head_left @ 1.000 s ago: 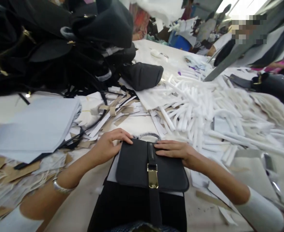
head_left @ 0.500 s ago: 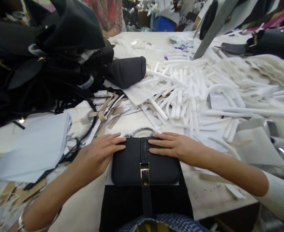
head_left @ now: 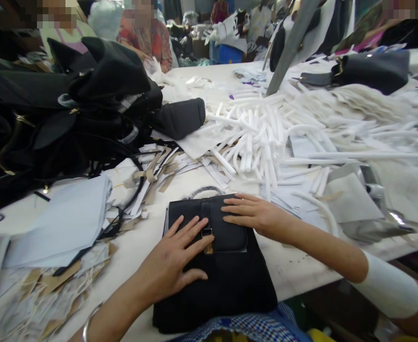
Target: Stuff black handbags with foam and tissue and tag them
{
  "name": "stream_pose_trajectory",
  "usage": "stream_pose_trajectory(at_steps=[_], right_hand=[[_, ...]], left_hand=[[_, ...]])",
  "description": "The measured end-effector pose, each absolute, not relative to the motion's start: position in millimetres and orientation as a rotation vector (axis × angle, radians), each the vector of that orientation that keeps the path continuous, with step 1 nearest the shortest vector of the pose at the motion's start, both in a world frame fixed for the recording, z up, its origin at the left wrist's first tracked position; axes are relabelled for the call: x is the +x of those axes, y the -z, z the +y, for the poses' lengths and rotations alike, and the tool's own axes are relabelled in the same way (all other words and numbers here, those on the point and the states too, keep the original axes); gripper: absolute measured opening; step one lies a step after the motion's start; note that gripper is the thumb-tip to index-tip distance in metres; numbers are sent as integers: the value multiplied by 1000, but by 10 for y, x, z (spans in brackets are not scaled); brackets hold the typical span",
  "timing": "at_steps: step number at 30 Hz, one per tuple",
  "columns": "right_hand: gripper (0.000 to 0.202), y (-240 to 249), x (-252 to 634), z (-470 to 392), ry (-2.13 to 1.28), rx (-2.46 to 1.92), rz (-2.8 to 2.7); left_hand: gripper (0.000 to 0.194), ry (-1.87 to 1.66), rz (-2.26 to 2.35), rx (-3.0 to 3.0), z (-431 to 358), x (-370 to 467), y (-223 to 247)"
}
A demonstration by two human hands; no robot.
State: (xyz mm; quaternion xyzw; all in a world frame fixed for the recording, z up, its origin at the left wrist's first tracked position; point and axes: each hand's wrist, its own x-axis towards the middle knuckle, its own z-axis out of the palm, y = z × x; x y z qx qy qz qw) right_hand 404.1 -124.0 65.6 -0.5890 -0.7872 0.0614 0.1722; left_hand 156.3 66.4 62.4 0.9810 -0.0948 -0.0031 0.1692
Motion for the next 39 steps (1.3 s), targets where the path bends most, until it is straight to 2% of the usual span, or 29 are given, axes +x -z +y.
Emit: stream_pose_trajectory(at_steps=[3, 7, 11, 13, 22, 29, 39], right_hand=[[50, -625, 3799, -1469, -101, -1705, -1993], [38, -513, 3367, -1730, 1, -1817, -1585], [28, -377, 3087, -1838, 67, -1831, -1452], [24, -348, 3039, -1839, 149, -1847, -1474], [20, -499, 2926, -1761, 642, -1934, -1765], [19, -498, 2750, -1441, 628, -2097, -1904], [20, -403, 2821, -1388, 719, -1993, -1981]], left_hand=[[70, -34, -298, 2796, 645, 1545, -630], [72, -64, -299, 2820, 584, 1542, -615], [40, -108, -237, 2840, 498, 1544, -615], [32, -113, -179, 2800, 475, 1563, -662], [46, 59, 1, 2422, 651, 1776, -1087], [50, 84, -26, 2442, 735, 1846, -1134], [46, 83, -134, 2463, 721, 1803, -1129]])
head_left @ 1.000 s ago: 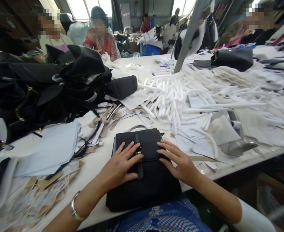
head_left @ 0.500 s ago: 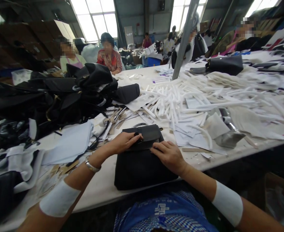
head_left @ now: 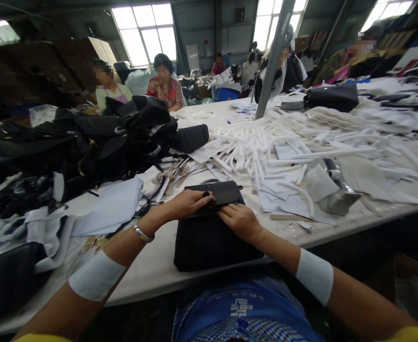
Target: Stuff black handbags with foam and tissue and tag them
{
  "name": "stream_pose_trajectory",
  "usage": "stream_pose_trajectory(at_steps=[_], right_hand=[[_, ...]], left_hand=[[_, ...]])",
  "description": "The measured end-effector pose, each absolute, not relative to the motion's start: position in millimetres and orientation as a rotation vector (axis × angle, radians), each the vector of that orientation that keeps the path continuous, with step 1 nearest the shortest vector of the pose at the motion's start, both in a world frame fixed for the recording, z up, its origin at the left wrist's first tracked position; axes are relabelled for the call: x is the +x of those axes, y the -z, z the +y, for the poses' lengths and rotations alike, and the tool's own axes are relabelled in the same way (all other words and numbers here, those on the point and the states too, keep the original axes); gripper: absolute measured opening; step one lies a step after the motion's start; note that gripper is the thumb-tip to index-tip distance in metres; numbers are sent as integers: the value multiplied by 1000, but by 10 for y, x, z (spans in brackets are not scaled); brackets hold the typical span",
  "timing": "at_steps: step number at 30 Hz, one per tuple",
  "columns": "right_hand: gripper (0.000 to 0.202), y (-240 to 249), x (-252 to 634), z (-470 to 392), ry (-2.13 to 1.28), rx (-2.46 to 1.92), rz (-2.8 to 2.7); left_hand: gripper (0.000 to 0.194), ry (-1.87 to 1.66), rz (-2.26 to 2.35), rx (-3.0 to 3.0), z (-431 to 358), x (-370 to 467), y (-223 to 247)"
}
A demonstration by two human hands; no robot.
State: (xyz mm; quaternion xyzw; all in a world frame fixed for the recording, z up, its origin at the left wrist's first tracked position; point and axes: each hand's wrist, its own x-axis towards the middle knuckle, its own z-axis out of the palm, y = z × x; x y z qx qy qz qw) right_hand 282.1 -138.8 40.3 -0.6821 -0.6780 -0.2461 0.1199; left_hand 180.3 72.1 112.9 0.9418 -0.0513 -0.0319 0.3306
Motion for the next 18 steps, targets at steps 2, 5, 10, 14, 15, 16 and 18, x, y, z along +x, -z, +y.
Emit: stream_pose_trajectory(at_steps=[2, 5, 10, 14, 15, 16, 18], right_hand=[[21, -396, 2807, -1412, 740, -1984, -1976], [20, -398, 2788, -1435, 769, -1971, -1977], [20, -398, 2774, -1449, 796, -1954, -1981], [20, -381, 2785, -1461, 793, -1950, -1990], [21, -379, 2788, -1466, 790, -1952, -1991], [21, -380, 2788, -1471, 785, -1956, -1990], [22, -392, 2773, -1476, 769, -1976, -1980]], left_hand=[[45, 73, -157, 2479, 715, 1784, -1112], [46, 52, -157, 2513, 698, 1746, -1072], [47, 24, -136, 2550, 646, 1675, -1008], [47, 40, -127, 2542, 645, 1671, -1013], [47, 52, -127, 2536, 654, 1682, -1027], [47, 69, -128, 2529, 666, 1696, -1044], [47, 107, -126, 2514, 695, 1734, -1089]])
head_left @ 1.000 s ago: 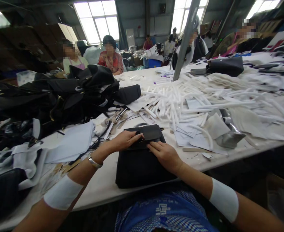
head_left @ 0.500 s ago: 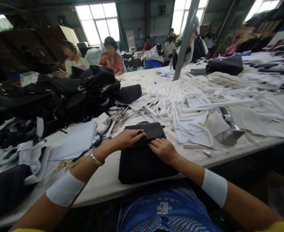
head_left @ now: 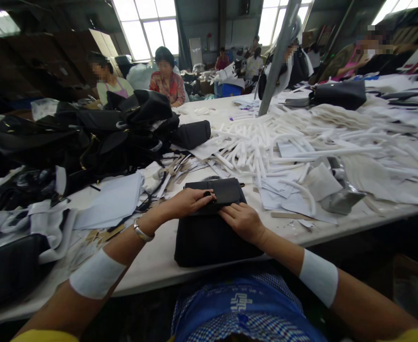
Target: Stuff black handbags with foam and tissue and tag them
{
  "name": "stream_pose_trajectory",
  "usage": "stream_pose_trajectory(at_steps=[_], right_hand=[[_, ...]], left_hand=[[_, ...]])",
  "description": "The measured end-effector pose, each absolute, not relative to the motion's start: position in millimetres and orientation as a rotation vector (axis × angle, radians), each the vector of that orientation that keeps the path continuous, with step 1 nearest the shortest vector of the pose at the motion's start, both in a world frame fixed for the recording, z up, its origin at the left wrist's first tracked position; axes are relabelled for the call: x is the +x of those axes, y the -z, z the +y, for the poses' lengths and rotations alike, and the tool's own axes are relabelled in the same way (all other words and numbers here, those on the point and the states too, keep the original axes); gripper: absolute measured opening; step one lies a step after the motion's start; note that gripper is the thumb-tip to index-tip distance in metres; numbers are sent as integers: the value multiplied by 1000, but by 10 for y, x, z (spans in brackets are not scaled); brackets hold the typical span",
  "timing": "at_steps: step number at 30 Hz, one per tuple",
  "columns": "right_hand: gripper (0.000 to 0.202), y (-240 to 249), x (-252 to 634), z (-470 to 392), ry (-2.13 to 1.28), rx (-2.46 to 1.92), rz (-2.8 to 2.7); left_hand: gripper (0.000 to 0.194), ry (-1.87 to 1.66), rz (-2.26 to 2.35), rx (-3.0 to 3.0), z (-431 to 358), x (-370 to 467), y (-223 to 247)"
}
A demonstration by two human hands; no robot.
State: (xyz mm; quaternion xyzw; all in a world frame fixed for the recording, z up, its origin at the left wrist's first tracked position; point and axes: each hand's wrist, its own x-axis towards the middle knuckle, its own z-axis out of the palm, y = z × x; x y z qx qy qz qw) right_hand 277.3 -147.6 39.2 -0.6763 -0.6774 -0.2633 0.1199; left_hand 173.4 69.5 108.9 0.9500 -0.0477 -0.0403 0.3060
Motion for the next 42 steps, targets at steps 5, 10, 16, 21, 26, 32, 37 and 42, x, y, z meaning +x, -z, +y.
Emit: stream_pose_trajectory(at_steps=[5, 10, 16, 21, 26, 32, 37, 42], right_hand=[[26, -452, 2615, -1367, 683, -2095, -1910], [25, -417, 2429, -1096, 577, -2114, -1848], [18, -294, 2378, -945, 577, -2038, -1836], [16, -264, 2373, -982, 626, -1961, -1840], [18, -268, 2383, -1034, 662, -1907, -1851], [17, -284, 2369, -1071, 686, -1890, -1854], [20, -344, 2304, -1326, 679, -1823, -1912], [22, -418, 2537, -1770, 623, -1910, -1710]], left_hand=[[49, 191, -99, 2495, 761, 1829, -1190], [52, 243, -98, 2483, 788, 1863, -1221], [51, 241, -153, 2484, 762, 1826, -1220], [45, 221, -233, 2506, 747, 1784, -1202], [45, 211, -259, 2553, 764, 1772, -1188], [42, 185, -277, 2618, 706, 1731, -1132], [40, 99, -209, 2684, 620, 1621, -911], [37, -41, -154, 2753, 494, 1528, -648]])
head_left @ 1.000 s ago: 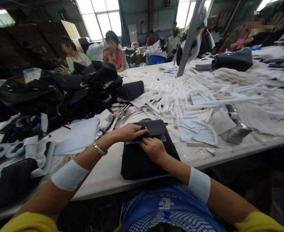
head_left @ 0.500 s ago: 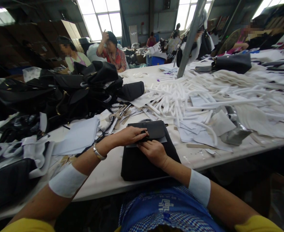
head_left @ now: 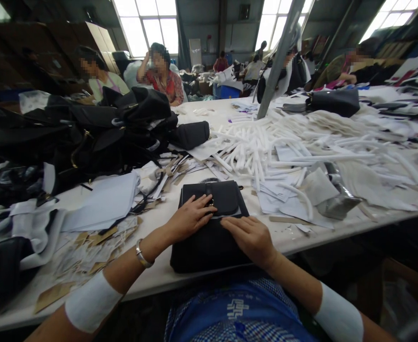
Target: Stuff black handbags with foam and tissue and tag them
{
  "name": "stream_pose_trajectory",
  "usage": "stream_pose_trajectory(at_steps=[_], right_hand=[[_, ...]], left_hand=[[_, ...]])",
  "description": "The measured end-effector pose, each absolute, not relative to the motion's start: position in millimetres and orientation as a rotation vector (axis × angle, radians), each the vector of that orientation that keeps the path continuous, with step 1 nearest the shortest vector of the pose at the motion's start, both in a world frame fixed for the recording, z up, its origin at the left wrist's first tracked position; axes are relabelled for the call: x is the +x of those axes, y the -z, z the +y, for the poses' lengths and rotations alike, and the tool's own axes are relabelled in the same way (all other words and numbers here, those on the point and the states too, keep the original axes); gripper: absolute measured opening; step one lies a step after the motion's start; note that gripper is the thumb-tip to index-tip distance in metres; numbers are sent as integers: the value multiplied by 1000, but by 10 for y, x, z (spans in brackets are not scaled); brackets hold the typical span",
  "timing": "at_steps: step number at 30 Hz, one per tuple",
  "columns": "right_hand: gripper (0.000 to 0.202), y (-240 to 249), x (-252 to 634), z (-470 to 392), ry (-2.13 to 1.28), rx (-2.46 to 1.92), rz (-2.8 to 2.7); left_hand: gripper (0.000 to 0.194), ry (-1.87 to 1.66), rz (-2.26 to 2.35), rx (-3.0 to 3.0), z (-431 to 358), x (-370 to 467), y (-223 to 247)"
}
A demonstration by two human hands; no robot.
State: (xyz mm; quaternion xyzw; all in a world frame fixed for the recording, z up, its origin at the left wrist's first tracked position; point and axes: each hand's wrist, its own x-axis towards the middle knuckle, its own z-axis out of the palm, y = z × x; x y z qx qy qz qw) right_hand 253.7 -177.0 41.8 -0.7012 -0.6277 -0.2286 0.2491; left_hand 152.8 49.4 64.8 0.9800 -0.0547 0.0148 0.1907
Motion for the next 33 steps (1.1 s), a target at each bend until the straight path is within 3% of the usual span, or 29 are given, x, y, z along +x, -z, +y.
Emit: stream_pose_trajectory(at_steps=[7, 18, 33], right_hand=[[29, -454, 2962, -1952, 512, -2002, -1626], [26, -393, 3113, -1937, 652, -1943, -1837], [23, -480, 3042, -1953, 822, -1921, -1943]], left_hand=[[40, -95, -50, 2629, 444, 1507, -595], [50, 1, 100, 2403, 508, 1552, -861], [46, -61, 67, 2457, 475, 1536, -756]])
